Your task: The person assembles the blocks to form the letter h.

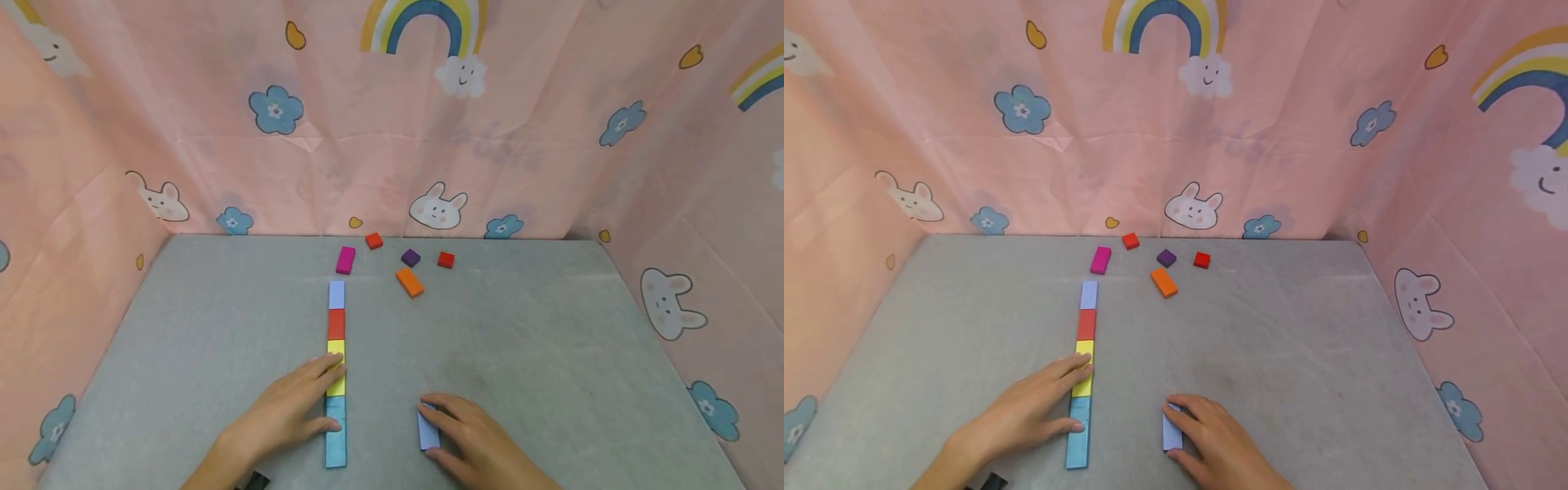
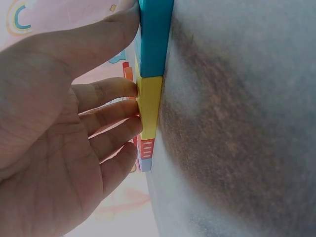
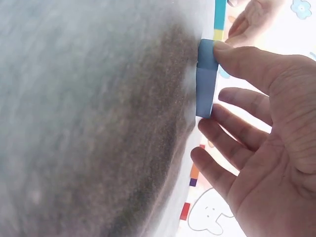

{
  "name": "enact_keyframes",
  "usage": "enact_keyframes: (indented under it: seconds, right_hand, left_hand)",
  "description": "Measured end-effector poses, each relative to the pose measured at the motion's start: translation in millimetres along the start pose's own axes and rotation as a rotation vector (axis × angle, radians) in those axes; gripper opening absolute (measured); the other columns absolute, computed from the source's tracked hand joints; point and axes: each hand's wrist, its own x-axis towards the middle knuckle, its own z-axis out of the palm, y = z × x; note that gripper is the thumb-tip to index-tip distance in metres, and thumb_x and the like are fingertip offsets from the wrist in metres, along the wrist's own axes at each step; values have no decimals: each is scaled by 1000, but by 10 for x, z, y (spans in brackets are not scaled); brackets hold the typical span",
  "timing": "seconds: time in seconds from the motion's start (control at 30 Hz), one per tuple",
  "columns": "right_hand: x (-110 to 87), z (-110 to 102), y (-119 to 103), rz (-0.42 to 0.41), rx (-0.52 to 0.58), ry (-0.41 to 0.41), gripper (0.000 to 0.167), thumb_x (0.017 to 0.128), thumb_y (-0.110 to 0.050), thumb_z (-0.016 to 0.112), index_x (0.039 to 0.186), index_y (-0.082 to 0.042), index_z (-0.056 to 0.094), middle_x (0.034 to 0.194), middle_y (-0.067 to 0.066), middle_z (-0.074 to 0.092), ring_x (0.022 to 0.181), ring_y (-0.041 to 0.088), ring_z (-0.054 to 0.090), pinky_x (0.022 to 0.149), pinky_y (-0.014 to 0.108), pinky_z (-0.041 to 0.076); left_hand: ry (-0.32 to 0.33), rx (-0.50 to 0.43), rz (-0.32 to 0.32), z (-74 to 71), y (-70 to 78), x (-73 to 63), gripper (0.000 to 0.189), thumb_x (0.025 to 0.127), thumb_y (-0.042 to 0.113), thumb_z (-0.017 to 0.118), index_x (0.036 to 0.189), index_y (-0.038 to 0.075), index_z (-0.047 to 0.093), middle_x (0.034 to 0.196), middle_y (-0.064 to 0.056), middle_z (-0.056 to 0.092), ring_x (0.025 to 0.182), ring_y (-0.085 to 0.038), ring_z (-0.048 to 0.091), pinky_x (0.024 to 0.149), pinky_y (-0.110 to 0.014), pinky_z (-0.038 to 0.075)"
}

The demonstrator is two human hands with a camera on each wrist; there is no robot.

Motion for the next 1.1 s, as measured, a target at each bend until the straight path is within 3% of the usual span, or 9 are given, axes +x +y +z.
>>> enact_keyframes:
  seconds: [0.3, 0.47, 0.73, 0.9, 1.1]
  right_hand:
    - [-21, 20, 5, -35, -26, 39, 56, 98, -43, 75, 143, -11, 67, 145, -6, 64, 127, 15, 65, 104, 41, 60]
    - [-5, -32, 34, 14, 15, 31, 60, 99, -48, 72, 149, -16, 62, 150, -9, 60, 132, 13, 63, 106, 41, 59]
    - [165, -169, 116, -55, 18, 153, 50, 99, -34, 76, 144, -12, 66, 146, -4, 64, 131, 17, 65, 103, 44, 60]
    - [324, -261, 173, -9, 65, 86, 50, 100, -30, 75, 146, -13, 64, 149, -4, 62, 135, 18, 63, 108, 47, 58]
    - [493, -325, 233, -3, 35, 49, 53, 100, -30, 74, 149, -13, 62, 152, 0, 60, 138, 23, 61, 112, 50, 56]
  left_hand:
    - [5, 1, 7, -3, -4, -5, 83, 86, 36, 88, 155, 5, 52, 167, -11, 46, 155, -33, 45, 124, -54, 43]
    - [4, 3, 11, -1, -6, -6, 83, 87, 36, 88, 155, 6, 52, 167, -11, 46, 155, -33, 44, 123, -54, 44]
    - [-9, -4, 0, -5, -4, -7, 84, 87, 37, 87, 156, 7, 51, 168, -10, 45, 155, -33, 44, 123, -55, 44]
    - [-14, -15, -7, -7, -5, -7, 84, 87, 37, 87, 157, 7, 50, 168, -9, 45, 156, -33, 43, 122, -56, 45]
    - [-11, -20, -8, -11, -9, -10, 84, 88, 37, 87, 157, 7, 50, 168, -9, 45, 155, -33, 43, 122, -56, 45]
